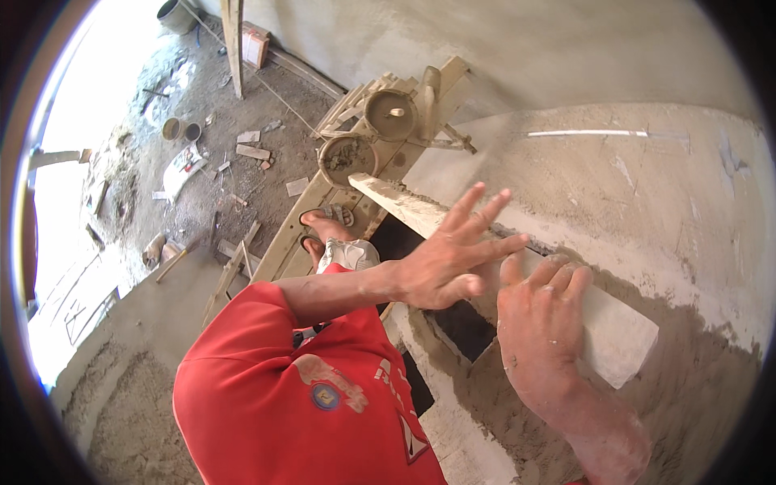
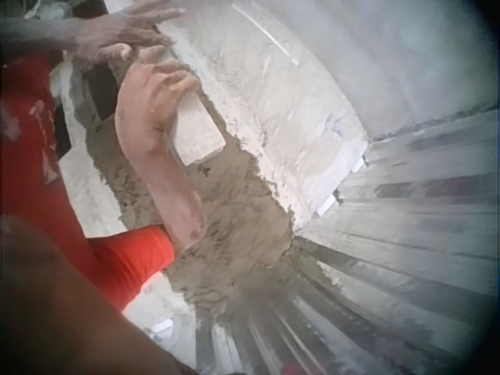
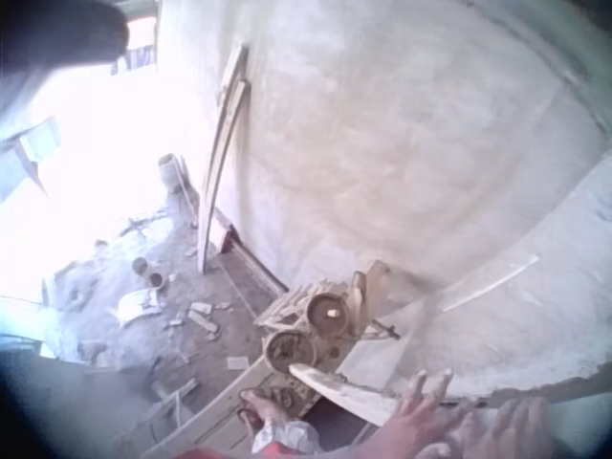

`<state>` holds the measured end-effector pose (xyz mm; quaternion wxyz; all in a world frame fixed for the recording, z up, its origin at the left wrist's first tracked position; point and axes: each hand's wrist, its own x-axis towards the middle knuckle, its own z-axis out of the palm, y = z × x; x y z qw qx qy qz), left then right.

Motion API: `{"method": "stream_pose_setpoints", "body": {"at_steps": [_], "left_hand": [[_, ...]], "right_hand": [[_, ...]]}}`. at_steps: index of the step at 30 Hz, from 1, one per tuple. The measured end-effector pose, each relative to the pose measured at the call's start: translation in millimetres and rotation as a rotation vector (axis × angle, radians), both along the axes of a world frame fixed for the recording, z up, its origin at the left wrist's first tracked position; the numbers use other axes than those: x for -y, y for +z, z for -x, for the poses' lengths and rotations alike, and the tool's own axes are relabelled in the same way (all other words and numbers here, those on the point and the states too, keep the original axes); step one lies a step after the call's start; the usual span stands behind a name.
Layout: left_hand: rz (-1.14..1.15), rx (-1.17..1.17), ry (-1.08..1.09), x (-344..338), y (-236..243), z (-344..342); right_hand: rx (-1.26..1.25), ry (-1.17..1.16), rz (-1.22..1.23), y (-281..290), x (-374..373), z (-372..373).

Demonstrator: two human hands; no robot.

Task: The person applies mortar from a bucket to an unfinished wall using a trowel and then smooths the surface with a long straight-edge tool.

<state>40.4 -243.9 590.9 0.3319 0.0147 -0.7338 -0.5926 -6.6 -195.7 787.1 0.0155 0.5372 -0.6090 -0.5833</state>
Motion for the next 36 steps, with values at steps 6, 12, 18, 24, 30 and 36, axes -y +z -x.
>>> {"method": "stream_pose_setpoints", "body": {"at_steps": [6,12,18,24,30,36], "left_hand": [[-0.067,0.227,0.038,1.0,-30.2,-1.2],[-0.151,0.445,0.155,4.4,-118.6,-4.7],[-0.209,0.706,0.224,20.4,-247.3,-3.5],[-0.29,1.07,0.08,46.9,-379.6,4.0],[-0.807,1.271,0.521,68.0,-411.5,20.7],[-0.941,1.405,0.878,67.5,-385.3,10.5]], "right_hand": [[0.005,0.027,0.024,-0.2,5.0,-1.0],[-0.001,0.042,0.037,-3.3,8.0,0.7],[0.013,0.05,0.04,1.3,10.8,4.7],[-0.006,-0.009,0.019,24.3,2.7,2.0],[-0.115,-0.146,-0.117,91.4,-29.2,-7.5],[-0.026,-0.407,-0.027,135.8,-69.4,-7.8]]}}
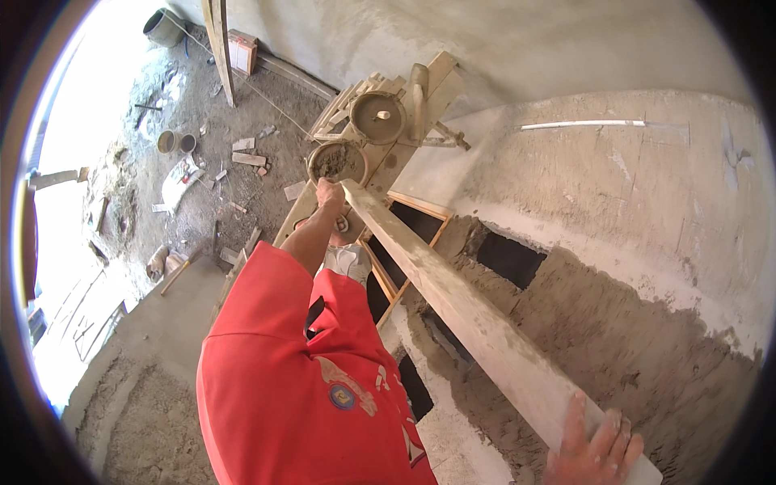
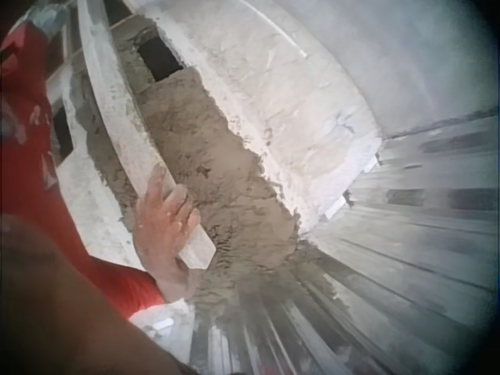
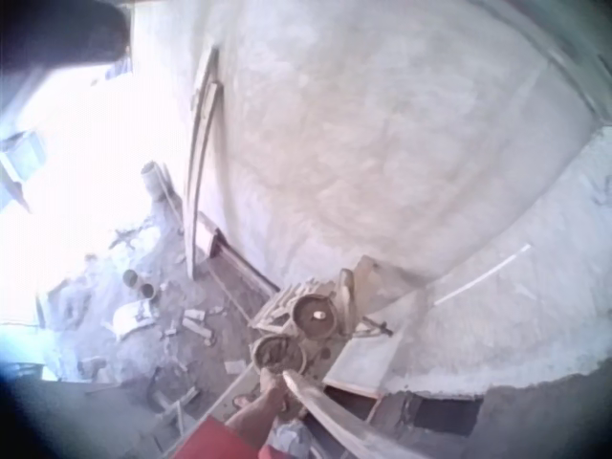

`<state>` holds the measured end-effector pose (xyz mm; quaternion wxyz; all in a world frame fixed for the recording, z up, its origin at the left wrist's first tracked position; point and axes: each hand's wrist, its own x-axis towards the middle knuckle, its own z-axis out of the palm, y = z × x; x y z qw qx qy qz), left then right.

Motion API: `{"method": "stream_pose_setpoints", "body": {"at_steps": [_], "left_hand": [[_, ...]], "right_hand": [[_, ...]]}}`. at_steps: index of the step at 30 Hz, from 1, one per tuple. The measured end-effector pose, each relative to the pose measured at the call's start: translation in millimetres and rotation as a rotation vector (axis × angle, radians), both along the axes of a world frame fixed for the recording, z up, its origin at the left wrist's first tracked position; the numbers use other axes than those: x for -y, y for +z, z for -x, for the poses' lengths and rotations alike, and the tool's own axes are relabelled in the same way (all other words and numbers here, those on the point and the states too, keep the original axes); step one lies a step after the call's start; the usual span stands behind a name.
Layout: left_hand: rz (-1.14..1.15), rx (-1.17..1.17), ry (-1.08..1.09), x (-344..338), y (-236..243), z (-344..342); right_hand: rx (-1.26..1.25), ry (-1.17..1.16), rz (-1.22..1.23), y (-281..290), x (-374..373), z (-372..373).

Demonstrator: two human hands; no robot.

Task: The person applies mortar from a bucket to an unfinished wall using a trowel and then smooths the surface with a long straight-edge tool.

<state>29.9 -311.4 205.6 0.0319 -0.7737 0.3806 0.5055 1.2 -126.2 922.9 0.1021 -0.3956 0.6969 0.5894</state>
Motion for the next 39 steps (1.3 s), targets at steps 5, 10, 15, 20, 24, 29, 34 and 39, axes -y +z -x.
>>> {"method": "stream_pose_setpoints", "body": {"at_steps": [5,10,15,20,24,29,34,39], "left_hand": [[-0.067,-0.116,-0.274,-2.5,31.3,2.8],[0.072,0.075,-1.134,27.7,-62.4,-15.9],[0.292,-0.157,-0.646,-10.8,-34.8,16.8],[-0.736,-0.726,-0.061,-127.9,178.2,71.0],[-0.874,-1.095,-0.007,-174.4,252.2,116.1],[-0.711,-1.129,-0.156,-214.1,326.0,176.8],[-0.595,-1.289,-0.519,-265.0,391.2,228.1],[-0.628,-1.489,-0.707,-328.3,481.8,253.3]], "right_hand": [[-0.011,-0.186,0.034,15.3,-44.6,-2.7],[-0.074,-0.167,0.177,30.9,-85.1,-8.7],[-0.158,-0.334,0.437,47.0,-131.3,-33.3],[-0.268,-0.49,0.505,56.7,-187.7,-73.0],[-0.341,-0.578,0.665,38.6,-228.1,-112.8],[-0.56,-0.655,0.831,-12.6,-302.1,-161.8],[-0.749,-0.791,1.108,-119.2,-399.6,-221.5],[-0.932,-0.635,1.152,-165.5,-443.9,-241.8]]}}
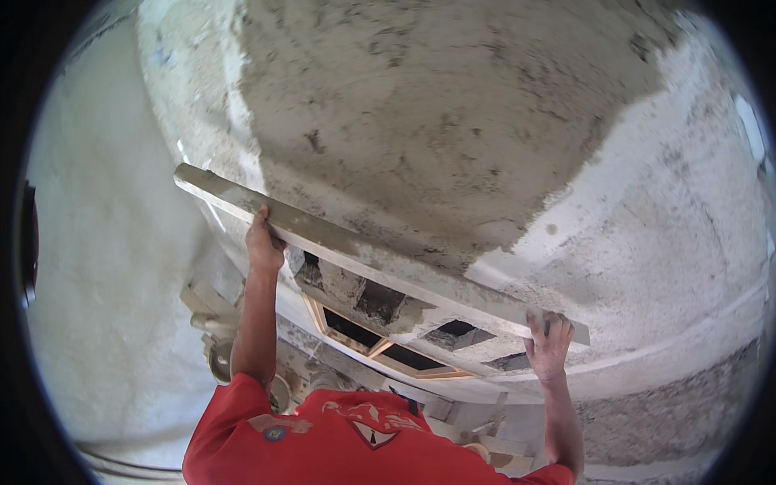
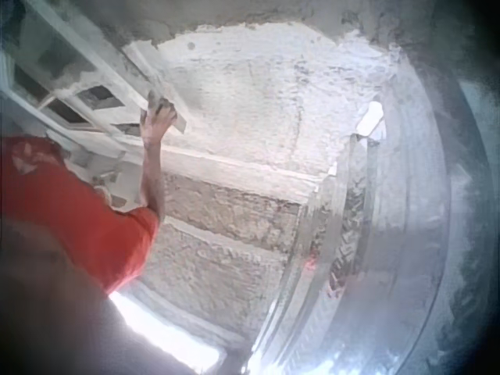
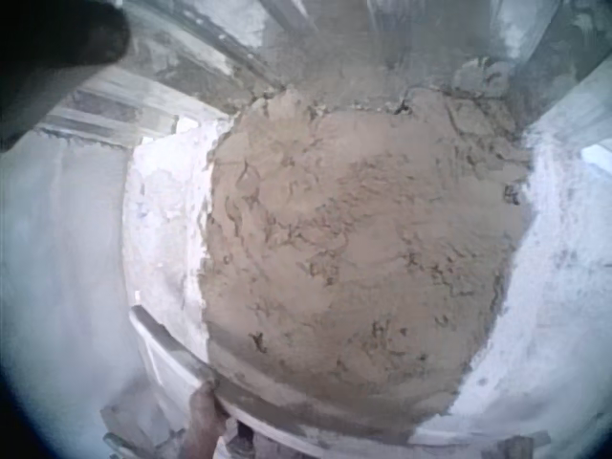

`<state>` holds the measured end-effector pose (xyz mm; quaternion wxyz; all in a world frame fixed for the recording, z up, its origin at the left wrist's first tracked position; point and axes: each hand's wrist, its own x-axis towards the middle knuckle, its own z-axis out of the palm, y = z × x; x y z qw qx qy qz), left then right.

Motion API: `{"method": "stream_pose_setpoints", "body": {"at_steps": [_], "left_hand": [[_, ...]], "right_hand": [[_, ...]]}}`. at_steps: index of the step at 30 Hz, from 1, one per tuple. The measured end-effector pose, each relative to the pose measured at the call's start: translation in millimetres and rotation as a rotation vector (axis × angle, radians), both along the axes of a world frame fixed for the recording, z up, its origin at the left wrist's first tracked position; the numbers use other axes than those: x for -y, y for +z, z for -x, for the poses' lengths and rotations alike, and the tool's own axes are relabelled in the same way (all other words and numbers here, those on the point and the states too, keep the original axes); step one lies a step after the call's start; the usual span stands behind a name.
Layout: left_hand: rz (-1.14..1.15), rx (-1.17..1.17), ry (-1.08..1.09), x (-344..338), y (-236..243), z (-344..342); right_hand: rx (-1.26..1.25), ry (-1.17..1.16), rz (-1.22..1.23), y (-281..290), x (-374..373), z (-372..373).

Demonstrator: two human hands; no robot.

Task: The person applies mortar from a bucket to an unfinished wall using a trowel and then smooths the surface with a long straight-edge tool.

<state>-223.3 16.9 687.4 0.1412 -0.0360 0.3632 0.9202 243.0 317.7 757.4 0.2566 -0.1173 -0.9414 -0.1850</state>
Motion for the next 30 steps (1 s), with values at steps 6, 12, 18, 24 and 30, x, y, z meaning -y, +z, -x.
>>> {"method": "stream_pose_setpoints", "body": {"at_steps": [6,12,18,24,30], "left_hand": [[0.016,-0.176,-0.051,-51.1,66.4,22.8],[0.015,-0.205,-0.026,-80.3,77.8,27.3],[0.045,-0.387,-0.023,-56.3,170.4,70.6],[0.037,-0.621,0.021,-30.9,285.5,111.0],[0.033,-0.677,0.047,-0.1,373.1,181.4]], "right_hand": [[-0.218,-0.115,-0.08,0.1,-14.4,4.4],[-0.358,-0.246,-0.109,-14.0,-29.8,15.8],[-0.464,-0.25,-0.243,52.0,-19.2,53.4],[-0.547,-0.222,-0.423,140.0,-3.3,99.5],[-0.551,-0.309,-0.49,228.2,17.7,145.2]]}}
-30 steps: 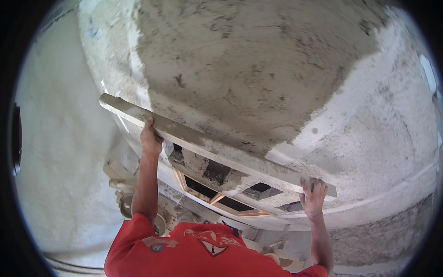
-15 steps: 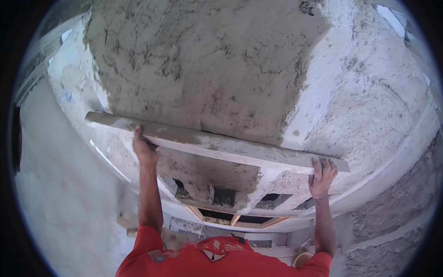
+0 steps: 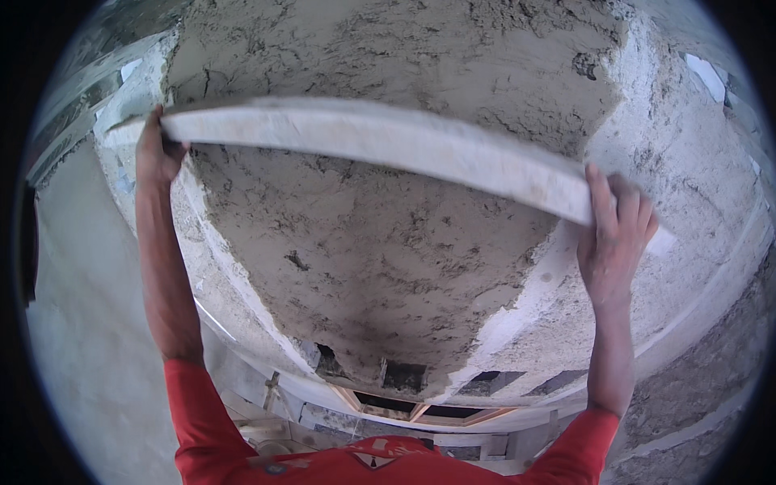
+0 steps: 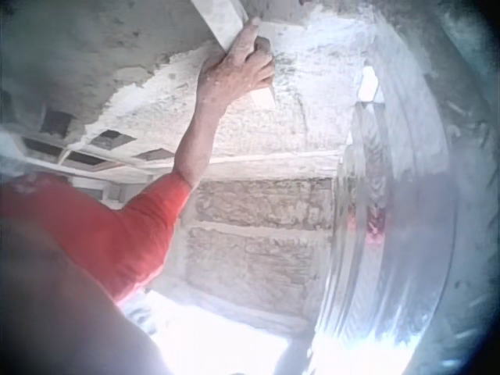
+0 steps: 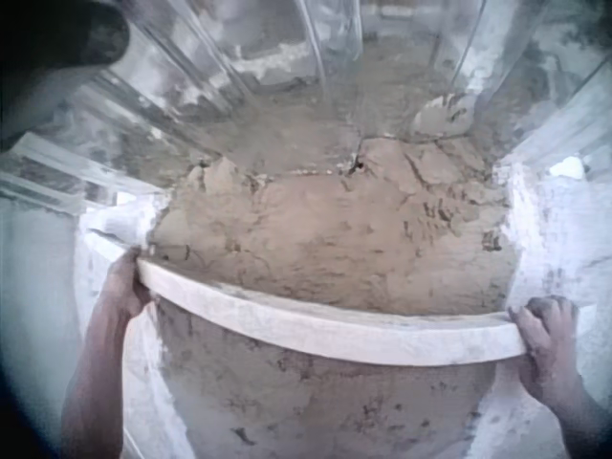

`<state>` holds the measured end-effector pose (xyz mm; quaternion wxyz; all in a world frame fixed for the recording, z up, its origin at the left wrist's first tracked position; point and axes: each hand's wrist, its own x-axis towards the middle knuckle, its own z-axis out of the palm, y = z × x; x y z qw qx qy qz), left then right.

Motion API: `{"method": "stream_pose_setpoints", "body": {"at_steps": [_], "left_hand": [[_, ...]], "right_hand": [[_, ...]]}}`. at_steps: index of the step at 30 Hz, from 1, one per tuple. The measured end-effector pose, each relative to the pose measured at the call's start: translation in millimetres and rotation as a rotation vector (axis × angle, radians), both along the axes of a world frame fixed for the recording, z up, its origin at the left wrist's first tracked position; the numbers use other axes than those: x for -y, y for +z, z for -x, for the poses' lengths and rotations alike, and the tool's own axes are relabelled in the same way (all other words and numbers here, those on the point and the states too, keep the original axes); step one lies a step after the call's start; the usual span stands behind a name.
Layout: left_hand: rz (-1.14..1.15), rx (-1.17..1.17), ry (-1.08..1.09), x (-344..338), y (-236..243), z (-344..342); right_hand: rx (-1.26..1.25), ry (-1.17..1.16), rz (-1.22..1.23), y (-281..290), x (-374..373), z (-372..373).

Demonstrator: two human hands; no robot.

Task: The person applies mortar from a bucket to an unfinished wall using a trowel and then smooths the surface with a long straight-edge tool.

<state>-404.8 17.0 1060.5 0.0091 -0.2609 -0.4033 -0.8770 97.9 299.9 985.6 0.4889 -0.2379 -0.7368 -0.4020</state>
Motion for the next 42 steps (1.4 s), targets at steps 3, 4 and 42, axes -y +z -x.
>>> {"method": "stream_pose_setpoints", "body": {"at_steps": [3,4,42], "left_hand": [[0.013,0.013,0.029,8.9,28.4,11.6],[0.047,0.021,0.025,12.2,31.4,12.4],[0.128,-0.012,-0.177,1.8,15.9,-50.9]], "right_hand": [[0.008,0.02,0.028,30.8,15.9,17.6],[0.008,0.044,0.012,36.2,16.9,19.2],[0.052,0.093,-0.058,93.6,-5.5,-23.0]]}}
